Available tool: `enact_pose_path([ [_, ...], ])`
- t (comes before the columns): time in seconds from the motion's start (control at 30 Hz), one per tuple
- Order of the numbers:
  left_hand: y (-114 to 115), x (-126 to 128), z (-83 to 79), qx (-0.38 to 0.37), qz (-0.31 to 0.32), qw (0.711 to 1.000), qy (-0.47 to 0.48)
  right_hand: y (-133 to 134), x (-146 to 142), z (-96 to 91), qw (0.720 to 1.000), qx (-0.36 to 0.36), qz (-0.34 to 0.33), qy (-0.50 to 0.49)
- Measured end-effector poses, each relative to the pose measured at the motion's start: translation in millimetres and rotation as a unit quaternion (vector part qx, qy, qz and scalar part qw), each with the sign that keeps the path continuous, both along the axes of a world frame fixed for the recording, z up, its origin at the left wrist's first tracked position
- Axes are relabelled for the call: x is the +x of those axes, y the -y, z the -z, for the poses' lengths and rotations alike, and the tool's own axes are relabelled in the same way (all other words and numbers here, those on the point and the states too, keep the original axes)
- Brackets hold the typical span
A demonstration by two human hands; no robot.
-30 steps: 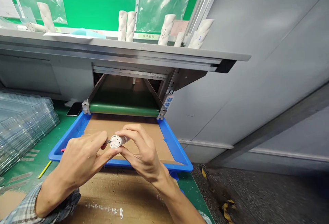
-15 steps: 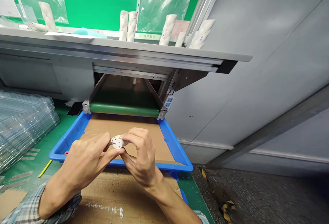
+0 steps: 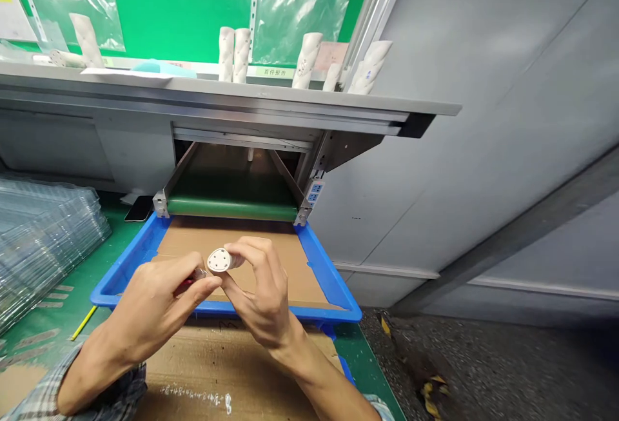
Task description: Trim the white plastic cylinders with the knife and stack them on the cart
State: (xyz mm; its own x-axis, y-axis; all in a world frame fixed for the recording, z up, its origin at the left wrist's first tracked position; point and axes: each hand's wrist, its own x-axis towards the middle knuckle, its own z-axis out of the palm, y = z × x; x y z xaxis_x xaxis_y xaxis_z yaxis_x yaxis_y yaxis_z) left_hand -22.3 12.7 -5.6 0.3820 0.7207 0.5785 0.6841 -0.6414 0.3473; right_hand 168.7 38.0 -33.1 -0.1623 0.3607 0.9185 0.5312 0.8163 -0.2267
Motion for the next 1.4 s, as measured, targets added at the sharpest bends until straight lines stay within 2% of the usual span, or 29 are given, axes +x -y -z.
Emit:
enact_pose_path([
  [0.1, -3, -7, -4.1, 0.049, -0.015, 0.999, 0.012, 1, 0, -3.6, 0.999, -0.035, -0.006, -0.015],
  [0.2, -4, -10, -7.0, 0.094, -0.034, 0.995, -0.025, 1, 0, -4.1, 0.998, -0.050, -0.018, -0.019],
  [0.33, -2, -10, -8.6, 0.091, -0.025, 0.995, -0.043, 0, 0, -1.5, 0.996, -0.063, -0.050, -0.037],
  [0.57, -5, -9, -3.9, 0.099, 0.049, 0.994, 0.015, -1, -1, 0.6, 0.994, -0.061, -0.078, -0.050],
  [0.77, -4, -12, -2.8, 0.093, 0.043, 0.995, 0.007, 0, -1, -2.4, 0.995, -0.053, -0.077, -0.021],
  [0.93, -4, -14, -3.2, 0.121, 0.028, 0.992, 0.013, 1, -2, -4.9, 0.995, -0.053, -0.087, -0.007],
  [1.2, -6, -10, 0.5, 0.119, 0.037, 0.991, 0.043, -1, 0, -3.7, 0.990, -0.068, -0.126, -0.018],
  [1.4, -5, -11, -1.5, 0.107, 0.039, 0.992, 0.049, -2, 2, -4.1, 0.988, -0.076, -0.128, -0.029],
])
